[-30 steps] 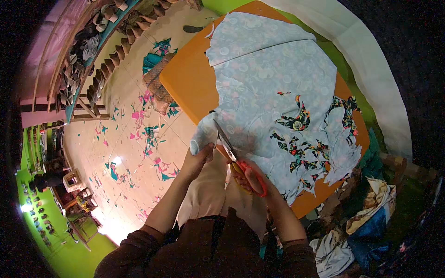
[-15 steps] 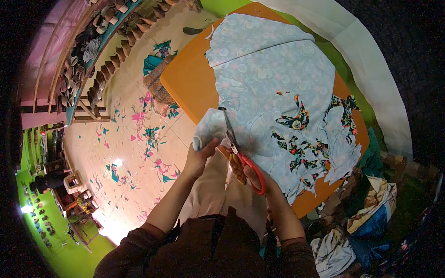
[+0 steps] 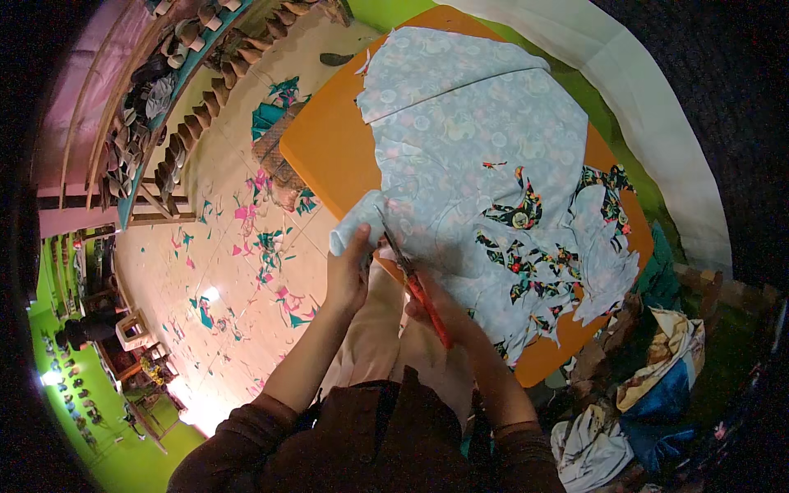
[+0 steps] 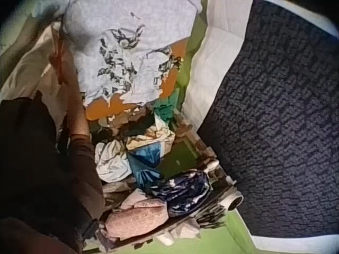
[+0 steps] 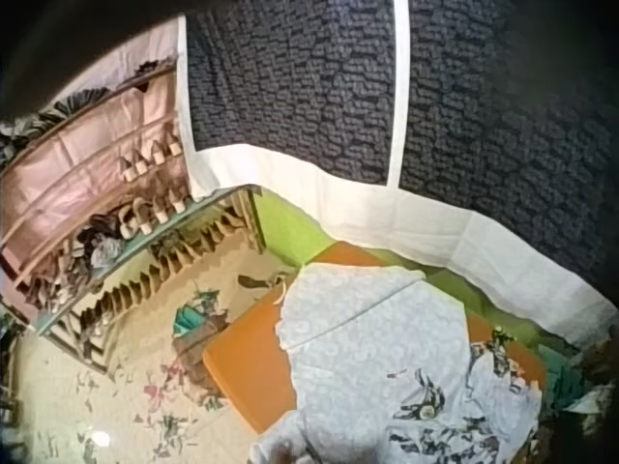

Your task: Cutting pattern pieces out of fabric using scissors.

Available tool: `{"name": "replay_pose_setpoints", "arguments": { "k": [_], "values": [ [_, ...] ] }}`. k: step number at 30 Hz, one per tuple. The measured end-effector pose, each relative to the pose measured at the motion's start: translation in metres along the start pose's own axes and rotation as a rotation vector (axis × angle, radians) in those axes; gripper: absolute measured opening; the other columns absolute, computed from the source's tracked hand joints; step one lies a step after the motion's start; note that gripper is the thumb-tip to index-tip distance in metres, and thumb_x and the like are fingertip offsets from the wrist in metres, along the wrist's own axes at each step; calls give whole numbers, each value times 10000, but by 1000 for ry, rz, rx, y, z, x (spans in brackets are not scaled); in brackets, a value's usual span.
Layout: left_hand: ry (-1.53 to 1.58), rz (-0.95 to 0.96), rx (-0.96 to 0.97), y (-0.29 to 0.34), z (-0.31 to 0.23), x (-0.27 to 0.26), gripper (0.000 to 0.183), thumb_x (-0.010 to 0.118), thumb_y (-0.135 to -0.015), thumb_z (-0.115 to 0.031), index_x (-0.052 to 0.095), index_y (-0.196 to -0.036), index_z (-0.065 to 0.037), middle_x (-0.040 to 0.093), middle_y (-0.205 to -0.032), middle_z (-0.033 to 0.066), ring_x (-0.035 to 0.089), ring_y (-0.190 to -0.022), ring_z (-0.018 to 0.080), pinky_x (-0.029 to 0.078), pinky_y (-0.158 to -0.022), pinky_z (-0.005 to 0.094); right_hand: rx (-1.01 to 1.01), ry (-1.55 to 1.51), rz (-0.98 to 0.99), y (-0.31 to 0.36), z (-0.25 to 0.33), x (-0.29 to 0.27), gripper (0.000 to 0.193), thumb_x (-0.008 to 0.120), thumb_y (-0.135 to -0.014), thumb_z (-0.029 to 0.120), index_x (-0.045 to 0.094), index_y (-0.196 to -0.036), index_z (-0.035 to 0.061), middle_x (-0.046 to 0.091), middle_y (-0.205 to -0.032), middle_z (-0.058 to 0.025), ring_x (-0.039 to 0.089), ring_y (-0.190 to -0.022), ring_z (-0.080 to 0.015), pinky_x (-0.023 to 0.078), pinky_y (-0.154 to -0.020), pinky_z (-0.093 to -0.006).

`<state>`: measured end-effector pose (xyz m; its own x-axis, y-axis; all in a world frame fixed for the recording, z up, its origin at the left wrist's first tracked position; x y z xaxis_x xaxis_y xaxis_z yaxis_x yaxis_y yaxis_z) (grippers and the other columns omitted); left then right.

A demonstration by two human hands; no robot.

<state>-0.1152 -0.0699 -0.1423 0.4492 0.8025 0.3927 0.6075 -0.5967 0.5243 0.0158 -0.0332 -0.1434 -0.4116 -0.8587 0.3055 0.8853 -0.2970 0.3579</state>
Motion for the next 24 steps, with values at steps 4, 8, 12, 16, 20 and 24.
{"name": "replay_pose_setpoints", "arguments": {
  "k": [4,8,12,16,20,24],
  "values": [
    [125,-109,-30,6,4,-4,331,459,-859,-171,421,-1109,43,512,-1044,104,516,-926,188,425,-804,313,69,-245,29,5,-14,1,860,492,-660,675,255,-1269,115,335,-836,10,321,-650,-64,301,-563,-184],
    [88,-135,-76,11,26,-15,348,443,-867,-180,397,-1134,39,500,-1070,122,506,-959,204,416,-817,315,56,-193,48,6,-22,-1,850,467,-678,672,244,-1276,110,333,-823,15,322,-635,-61,303,-552,-186],
    [214,-131,-79,12,26,-16,332,411,-834,-76,374,-1143,39,498,-1077,137,499,-986,224,407,-838,320,96,-250,77,10,-34,-1,839,451,-700,660,226,-1282,100,331,-820,16,324,-639,-59,304,-550,-187],
    [320,-89,-194,10,28,-13,379,384,-781,4,354,-1159,13,495,-1077,142,494,-999,232,395,-861,323,112,-159,80,11,-32,-2,826,449,-715,645,219,-1281,88,332,-821,14,324,-641,-59,306,-552,-186],
    [335,-50,-175,9,26,-7,388,414,-796,-23,340,-1178,-10,484,-1093,137,491,-1000,231,390,-864,329,79,-260,115,9,-17,3,793,455,-737,614,224,-1278,82,334,-823,11,328,-647,-57,306,-556,-184],
    [218,-157,-47,4,20,-12,407,489,-804,-66,343,-1179,-13,471,-1110,117,488,-992,215,390,-856,323,110,-286,168,8,-17,2,772,471,-749,585,231,-1271,69,332,-827,10,334,-656,-58,307,-559,-181]
  ]
}}
Point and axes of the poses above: each hand's wrist, its own y-axis away from the middle knuckle, its own x-axis out of the palm, z = x × y, the point moved 7 cm from there along -y, towards the middle knuckle
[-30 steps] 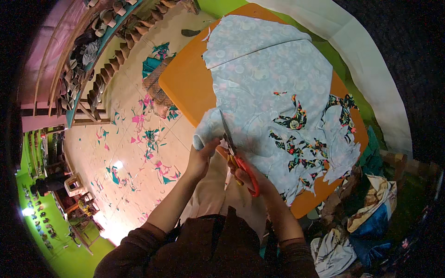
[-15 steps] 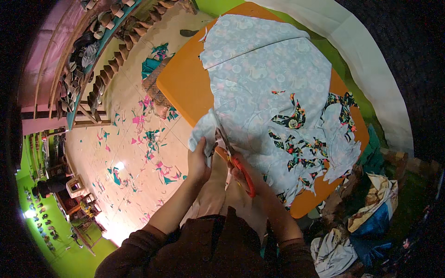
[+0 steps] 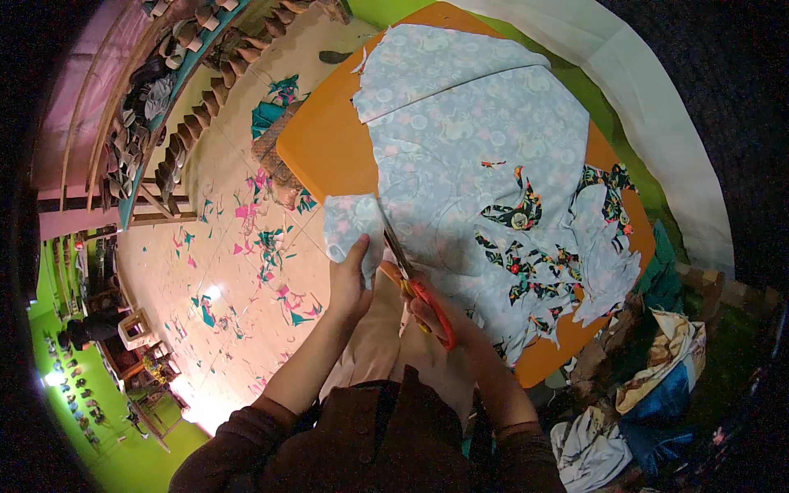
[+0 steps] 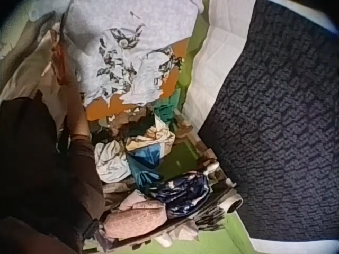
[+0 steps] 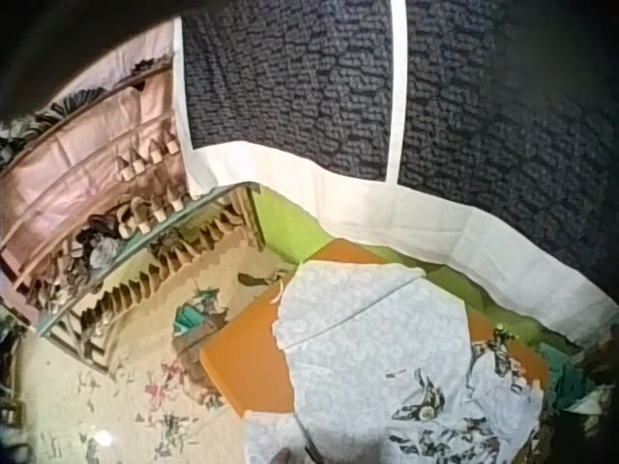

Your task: Cutting pattern pieces out of fabric using scissors.

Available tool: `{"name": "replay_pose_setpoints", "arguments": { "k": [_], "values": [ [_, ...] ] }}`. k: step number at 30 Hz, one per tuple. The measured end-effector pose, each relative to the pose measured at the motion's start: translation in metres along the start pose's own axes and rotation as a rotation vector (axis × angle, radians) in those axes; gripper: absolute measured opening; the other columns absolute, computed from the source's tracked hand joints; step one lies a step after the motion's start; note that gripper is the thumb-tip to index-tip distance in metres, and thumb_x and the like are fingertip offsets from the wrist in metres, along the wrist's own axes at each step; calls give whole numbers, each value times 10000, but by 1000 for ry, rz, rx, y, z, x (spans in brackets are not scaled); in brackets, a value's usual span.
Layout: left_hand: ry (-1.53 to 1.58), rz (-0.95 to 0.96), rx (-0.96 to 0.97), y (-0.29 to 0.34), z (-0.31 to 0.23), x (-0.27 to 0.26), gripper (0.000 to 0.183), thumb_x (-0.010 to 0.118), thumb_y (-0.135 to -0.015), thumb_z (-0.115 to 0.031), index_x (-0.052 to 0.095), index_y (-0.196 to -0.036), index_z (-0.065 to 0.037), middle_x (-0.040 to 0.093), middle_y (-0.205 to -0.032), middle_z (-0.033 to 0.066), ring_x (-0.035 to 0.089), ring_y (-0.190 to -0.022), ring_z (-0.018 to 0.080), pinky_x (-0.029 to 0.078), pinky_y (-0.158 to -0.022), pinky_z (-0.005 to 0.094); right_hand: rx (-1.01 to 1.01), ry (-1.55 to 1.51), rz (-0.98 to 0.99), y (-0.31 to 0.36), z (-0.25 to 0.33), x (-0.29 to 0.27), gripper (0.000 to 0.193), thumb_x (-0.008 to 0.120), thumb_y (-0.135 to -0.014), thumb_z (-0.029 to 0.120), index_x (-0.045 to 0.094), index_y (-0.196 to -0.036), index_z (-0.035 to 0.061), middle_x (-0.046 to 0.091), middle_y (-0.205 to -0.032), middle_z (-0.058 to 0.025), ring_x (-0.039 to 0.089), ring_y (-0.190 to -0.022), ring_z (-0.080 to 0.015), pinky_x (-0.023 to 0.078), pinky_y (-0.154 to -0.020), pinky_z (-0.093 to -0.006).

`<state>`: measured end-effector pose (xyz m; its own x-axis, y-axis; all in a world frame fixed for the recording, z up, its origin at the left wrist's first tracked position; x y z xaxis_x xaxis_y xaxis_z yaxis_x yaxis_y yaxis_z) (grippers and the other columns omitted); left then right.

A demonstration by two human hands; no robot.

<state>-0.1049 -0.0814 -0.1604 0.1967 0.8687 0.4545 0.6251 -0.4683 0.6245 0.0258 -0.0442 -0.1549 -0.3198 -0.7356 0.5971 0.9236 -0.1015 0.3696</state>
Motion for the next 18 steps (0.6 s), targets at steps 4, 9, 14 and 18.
{"name": "replay_pose_setpoints", "arguments": {
  "k": [4,9,14,18],
  "values": [
    [-165,47,103,0,-14,11,425,557,-791,-110,370,-1156,3,476,-1097,105,483,-984,198,402,-832,311,-7,32,-13,-1,-4,-3,769,472,-752,580,236,-1264,58,332,-827,10,337,-658,-59,310,-562,-177],
    [-319,1,33,-5,-8,0,419,598,-773,-166,419,-1106,16,514,-1029,103,511,-931,189,425,-782,297,-12,1,19,-10,-13,-6,634,410,-804,547,320,-1200,60,390,-814,17,360,-638,-47,323,-535,-181],
    [-314,-33,47,0,-15,2,354,593,-775,-172,470,-1049,16,555,-944,95,543,-856,184,439,-730,289,-57,-93,46,-17,7,8,640,403,-809,543,303,-1230,72,378,-806,24,355,-642,-38,316,-526,-173],
    [-496,-45,-3,3,-16,-3,309,589,-768,-163,501,-1001,21,566,-908,92,547,-833,170,436,-713,274,-19,-163,41,-17,3,6,647,394,-811,544,295,-1246,76,367,-805,23,348,-641,-38,324,-536,-175]
  ]
}}
Point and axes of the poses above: each hand's wrist, its own y-axis away from the middle knuckle, its own x-axis out of the palm, z = x × y, the point moved 7 cm from there along -y, towards the middle knuckle
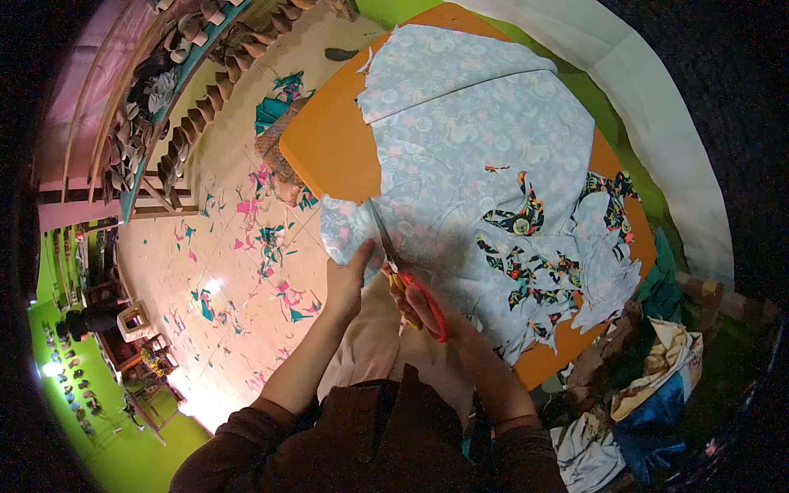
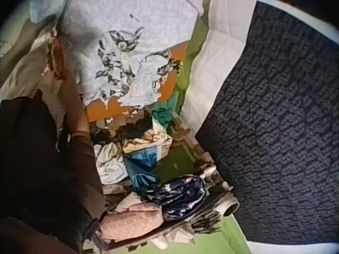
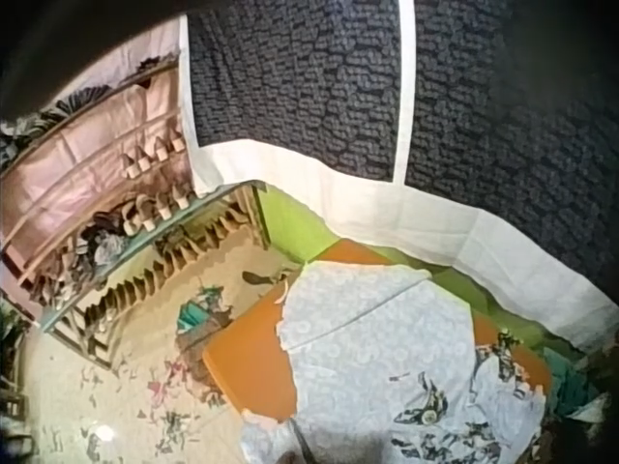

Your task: Cutting pattern pieces out of fabric using scissors.

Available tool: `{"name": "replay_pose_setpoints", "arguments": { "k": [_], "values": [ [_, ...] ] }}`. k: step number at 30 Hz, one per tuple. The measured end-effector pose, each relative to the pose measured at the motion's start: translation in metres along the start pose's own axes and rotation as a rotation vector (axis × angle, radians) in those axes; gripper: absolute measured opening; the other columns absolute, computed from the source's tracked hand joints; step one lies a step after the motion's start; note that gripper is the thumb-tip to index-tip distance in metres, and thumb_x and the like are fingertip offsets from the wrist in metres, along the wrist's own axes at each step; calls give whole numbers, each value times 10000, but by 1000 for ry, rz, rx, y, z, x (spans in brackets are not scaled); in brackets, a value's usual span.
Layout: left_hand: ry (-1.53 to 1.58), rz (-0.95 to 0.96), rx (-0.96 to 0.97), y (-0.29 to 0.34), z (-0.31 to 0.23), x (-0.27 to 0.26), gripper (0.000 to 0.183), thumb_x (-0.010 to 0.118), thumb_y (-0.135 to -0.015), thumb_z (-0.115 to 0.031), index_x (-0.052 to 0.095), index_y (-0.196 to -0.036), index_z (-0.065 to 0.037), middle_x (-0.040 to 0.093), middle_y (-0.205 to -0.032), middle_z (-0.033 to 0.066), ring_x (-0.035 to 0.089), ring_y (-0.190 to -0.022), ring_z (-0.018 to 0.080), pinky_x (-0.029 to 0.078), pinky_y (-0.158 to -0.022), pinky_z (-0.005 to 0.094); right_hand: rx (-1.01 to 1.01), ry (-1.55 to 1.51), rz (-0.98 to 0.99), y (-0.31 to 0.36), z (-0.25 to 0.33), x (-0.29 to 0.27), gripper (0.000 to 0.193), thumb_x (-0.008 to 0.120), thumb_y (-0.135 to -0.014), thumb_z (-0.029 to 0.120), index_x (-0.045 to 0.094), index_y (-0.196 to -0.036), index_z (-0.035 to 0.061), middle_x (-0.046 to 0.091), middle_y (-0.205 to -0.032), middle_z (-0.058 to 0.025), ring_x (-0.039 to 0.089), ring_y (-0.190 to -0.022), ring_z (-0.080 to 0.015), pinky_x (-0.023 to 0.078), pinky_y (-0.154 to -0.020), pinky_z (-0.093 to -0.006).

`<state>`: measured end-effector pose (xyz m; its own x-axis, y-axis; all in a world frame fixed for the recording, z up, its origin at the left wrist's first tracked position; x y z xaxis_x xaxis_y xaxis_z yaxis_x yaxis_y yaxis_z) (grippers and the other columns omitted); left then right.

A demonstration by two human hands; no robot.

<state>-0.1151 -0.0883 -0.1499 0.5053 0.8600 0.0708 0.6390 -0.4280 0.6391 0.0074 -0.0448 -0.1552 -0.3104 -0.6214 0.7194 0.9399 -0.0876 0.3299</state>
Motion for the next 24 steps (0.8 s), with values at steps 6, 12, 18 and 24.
{"name": "replay_pose_setpoints", "arguments": {
  "k": [6,12,18,24],
  "values": [
    [65,-68,68,-3,6,-13,353,595,-758,-165,481,-1031,29,554,-939,94,541,-844,167,429,-729,265,59,338,-39,5,12,-10,749,386,-756,634,321,-1232,59,416,-852,-4,398,-684,-65,351,-551,-206],
    [32,-62,60,-2,6,-9,377,584,-767,-155,453,-1067,31,536,-971,86,525,-864,156,425,-740,268,162,165,-59,13,0,-16,767,471,-650,697,388,-1095,77,358,-765,48,328,-629,-21,271,-522,-142],
    [53,-50,166,-4,-2,-11,360,571,-773,-143,453,-1065,31,535,-963,79,519,-846,145,422,-732,265,90,75,59,9,26,-2,696,423,-740,632,425,-1131,56,390,-727,19,343,-574,-28,274,-478,-163],
    [-154,36,105,0,-12,-3,306,577,-763,-153,505,-995,33,562,-884,69,530,-784,133,424,-696,261,108,-69,84,16,11,-9,711,412,-756,620,377,-1153,31,337,-690,38,285,-540,-24,251,-461,-158]
  ]
}}
Point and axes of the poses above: each hand's wrist, its own y-axis away from the middle knuckle, its own x-axis out of the palm, z = x × y, the point moved 7 cm from there along -y, towards the middle knuckle
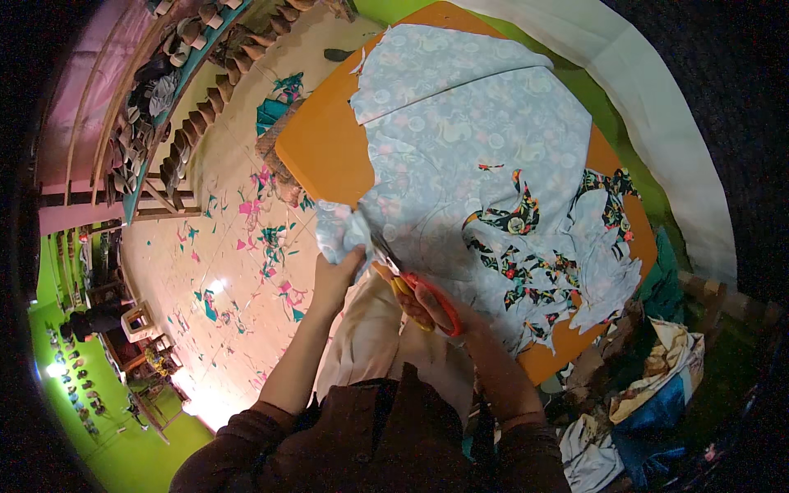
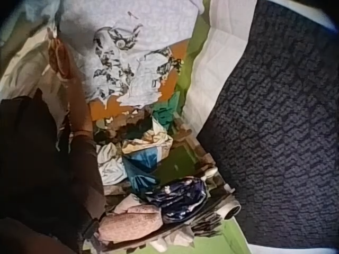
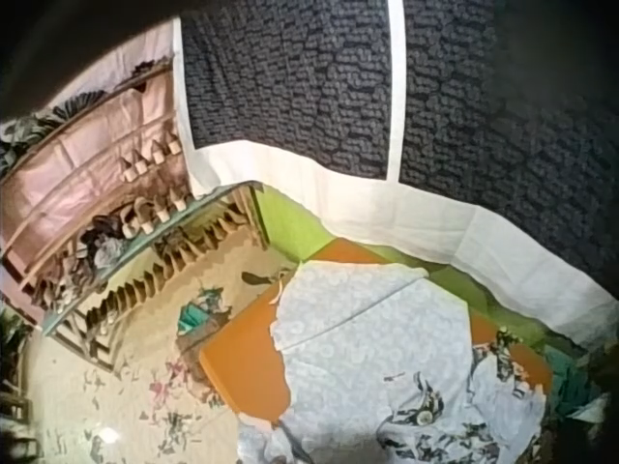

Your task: Cutting pattern pieces out of fabric using scissors.

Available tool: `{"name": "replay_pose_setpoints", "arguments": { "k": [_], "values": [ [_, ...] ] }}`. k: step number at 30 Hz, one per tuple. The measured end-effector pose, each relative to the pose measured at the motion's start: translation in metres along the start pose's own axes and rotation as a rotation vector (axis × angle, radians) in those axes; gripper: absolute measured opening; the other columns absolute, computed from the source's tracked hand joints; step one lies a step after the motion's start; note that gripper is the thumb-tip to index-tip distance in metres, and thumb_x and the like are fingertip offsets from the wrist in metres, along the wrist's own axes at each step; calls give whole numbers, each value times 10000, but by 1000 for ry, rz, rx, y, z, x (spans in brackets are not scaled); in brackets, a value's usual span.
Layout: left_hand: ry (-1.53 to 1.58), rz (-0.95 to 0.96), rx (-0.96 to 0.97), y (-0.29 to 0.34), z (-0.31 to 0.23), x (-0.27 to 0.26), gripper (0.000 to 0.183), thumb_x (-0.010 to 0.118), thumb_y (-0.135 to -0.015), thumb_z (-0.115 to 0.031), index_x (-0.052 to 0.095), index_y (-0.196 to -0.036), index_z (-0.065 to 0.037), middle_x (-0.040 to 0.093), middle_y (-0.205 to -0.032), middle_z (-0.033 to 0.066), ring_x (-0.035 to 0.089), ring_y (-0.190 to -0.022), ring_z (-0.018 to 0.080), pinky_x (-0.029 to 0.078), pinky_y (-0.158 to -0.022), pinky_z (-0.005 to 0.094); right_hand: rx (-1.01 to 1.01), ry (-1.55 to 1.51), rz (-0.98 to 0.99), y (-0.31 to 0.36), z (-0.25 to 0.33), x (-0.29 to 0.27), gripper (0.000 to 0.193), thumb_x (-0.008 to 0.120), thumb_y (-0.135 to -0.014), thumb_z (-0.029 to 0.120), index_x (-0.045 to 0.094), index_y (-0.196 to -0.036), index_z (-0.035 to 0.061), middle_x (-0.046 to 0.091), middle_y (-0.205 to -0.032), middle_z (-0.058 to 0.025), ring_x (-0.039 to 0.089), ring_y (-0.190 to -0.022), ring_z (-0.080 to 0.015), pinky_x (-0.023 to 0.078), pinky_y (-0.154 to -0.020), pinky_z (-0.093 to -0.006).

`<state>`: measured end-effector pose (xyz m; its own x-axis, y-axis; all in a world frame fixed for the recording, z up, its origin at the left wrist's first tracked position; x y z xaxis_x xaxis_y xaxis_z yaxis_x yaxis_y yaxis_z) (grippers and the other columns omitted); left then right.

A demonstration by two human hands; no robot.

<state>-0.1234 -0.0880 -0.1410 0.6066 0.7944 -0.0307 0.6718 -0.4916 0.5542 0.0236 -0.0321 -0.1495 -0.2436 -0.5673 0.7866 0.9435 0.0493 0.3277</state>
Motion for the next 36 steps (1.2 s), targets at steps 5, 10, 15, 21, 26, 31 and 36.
{"name": "replay_pose_setpoints", "arguments": {
  "k": [5,10,15,21,26,31,36],
  "values": [
    [-191,92,-31,2,2,7,281,582,-749,-166,536,-934,39,576,-836,64,535,-759,127,425,-677,257,-51,66,-35,-4,9,4,773,411,-713,666,367,-1149,30,350,-690,38,309,-545,-32,266,-462,-158],
    [-191,62,13,1,-1,5,218,591,-727,-190,524,-830,-10,521,-656,20,445,-498,72,331,-421,189,47,146,-95,1,18,0,850,424,-642,731,401,-1116,27,402,-720,23,358,-554,-24,283,-459,-153],
    [-172,79,42,3,0,2,245,589,-724,-194,530,-864,-2,523,-673,15,466,-543,81,367,-472,209,24,276,-51,5,21,-4,870,417,-630,739,395,-1131,28,396,-721,37,338,-522,-17,276,-446,-142],
    [-330,225,41,8,-6,12,284,583,-729,-203,544,-895,24,553,-732,42,511,-650,110,410,-585,247,-76,-33,-90,-2,10,5,851,344,-670,728,343,-1173,41,338,-690,32,291,-484,-37,259,-417,-167],
    [-348,211,61,6,-8,14,241,589,-723,-208,529,-818,6,504,-634,-2,443,-523,67,349,-464,212,-73,-58,-44,2,11,-5,788,280,-716,708,387,-1143,54,375,-678,17,323,-490,-48,259,-411,-178],
    [-390,250,63,-3,-17,13,325,581,-724,-227,550,-907,40,586,-784,74,546,-709,136,436,-628,269,-139,-13,-21,10,34,6,762,248,-733,705,416,-1100,60,404,-677,3,336,-492,-57,263,-406,-188],
    [-424,382,71,-6,-35,31,346,583,-723,-203,523,-960,41,581,-803,73,545,-716,133,442,-634,267,-172,-60,-205,10,47,7,975,120,-606,820,390,-1109,30,345,-638,14,306,-476,-65,232,-418,-189]
  ]
}}
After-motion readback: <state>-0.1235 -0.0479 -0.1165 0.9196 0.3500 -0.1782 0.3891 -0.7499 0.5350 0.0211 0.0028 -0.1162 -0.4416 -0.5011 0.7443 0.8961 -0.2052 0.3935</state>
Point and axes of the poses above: each hand's wrist, its own y-axis away from the middle knuckle, its own x-axis out of the palm, z = x × y, the point moved 7 cm from there along -y, towards the middle knuckle
